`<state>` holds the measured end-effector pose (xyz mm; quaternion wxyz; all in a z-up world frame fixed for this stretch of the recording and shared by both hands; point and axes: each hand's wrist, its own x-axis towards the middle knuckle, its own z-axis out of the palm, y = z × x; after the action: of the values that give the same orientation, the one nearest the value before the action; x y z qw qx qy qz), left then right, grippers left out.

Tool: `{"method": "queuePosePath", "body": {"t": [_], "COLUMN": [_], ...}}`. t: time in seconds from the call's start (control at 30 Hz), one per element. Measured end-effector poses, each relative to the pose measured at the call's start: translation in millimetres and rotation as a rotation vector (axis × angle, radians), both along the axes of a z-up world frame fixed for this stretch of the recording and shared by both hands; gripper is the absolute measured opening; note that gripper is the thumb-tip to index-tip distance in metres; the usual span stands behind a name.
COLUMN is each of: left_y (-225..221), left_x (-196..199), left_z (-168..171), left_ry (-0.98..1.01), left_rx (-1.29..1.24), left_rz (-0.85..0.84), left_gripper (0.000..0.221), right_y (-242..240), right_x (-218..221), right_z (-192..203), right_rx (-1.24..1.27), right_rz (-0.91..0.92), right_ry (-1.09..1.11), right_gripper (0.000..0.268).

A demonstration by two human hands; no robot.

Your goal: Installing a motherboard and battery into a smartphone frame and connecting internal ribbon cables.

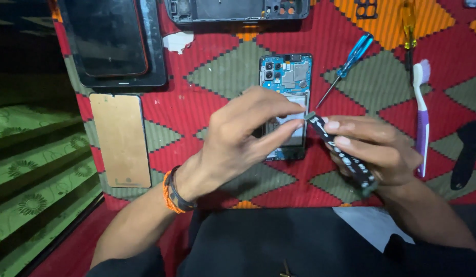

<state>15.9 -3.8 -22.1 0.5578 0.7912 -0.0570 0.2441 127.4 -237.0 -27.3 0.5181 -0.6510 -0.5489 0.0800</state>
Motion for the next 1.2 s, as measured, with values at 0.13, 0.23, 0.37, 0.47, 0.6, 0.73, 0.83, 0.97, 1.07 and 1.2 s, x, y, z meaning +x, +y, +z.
{"method": "queuePosePath", "body": {"t": [0.13, 0.23, 0.37, 0.47, 0.6, 0.73, 0.83, 0.97, 1.07, 1.2], "left_y": [-1, -2, -5, -4, -6, -12, -13, -9, -4, 1], "left_x": [-1, 0, 0, -1, -2, -7, -8, -7, -8, -6], "left_z": [0, -1, 0, 3, 12, 16, 15, 13, 17, 18], "left_ry": [-0.040, -0.059, -0.061, -0.062, 0.027, 0.207, 0.289, 0.458, 0.526, 0.561], "left_rx": [-0.007, -0.033, -0.037, -0.044, -0.117, -0.306, -0.380, -0.517, -0.591, -0.626], "left_rz": [0.022, 0.011, 0.014, 0.011, 0.070, 0.011, -0.006, 0.061, 0.074, 0.047], "left_gripper": [0.016, 0.015, 0.013, 0.012, 0.012, 0.017, 0.014, 0.015, 0.019, 0.025], "right_y": [-65, -3, 4, 17, 8, 9, 23, 20, 11, -1], "right_x": [-8, 3, 2, 1, 10, 9, 12, 51, 70, 75], "right_z": [-69, -21, -19, -3, -9, 4, 2, -8, -1, 4], "right_rx": [-0.204, 0.073, 0.135, 0.129, 0.111, 0.003, 0.033, -0.012, -0.317, -0.554], "right_rz": [-0.143, -0.008, -0.002, 0.006, 0.005, 0.076, 0.058, 0.065, -0.056, -0.185], "right_ry": [0.543, 0.087, 0.104, 0.045, -0.265, -0.337, -0.488, -0.569, -0.734, -0.874], "right_gripper": [0.043, 0.026, 0.021, 0.018, 0.024, 0.027, 0.023, 0.024, 0.034, 0.026]}}
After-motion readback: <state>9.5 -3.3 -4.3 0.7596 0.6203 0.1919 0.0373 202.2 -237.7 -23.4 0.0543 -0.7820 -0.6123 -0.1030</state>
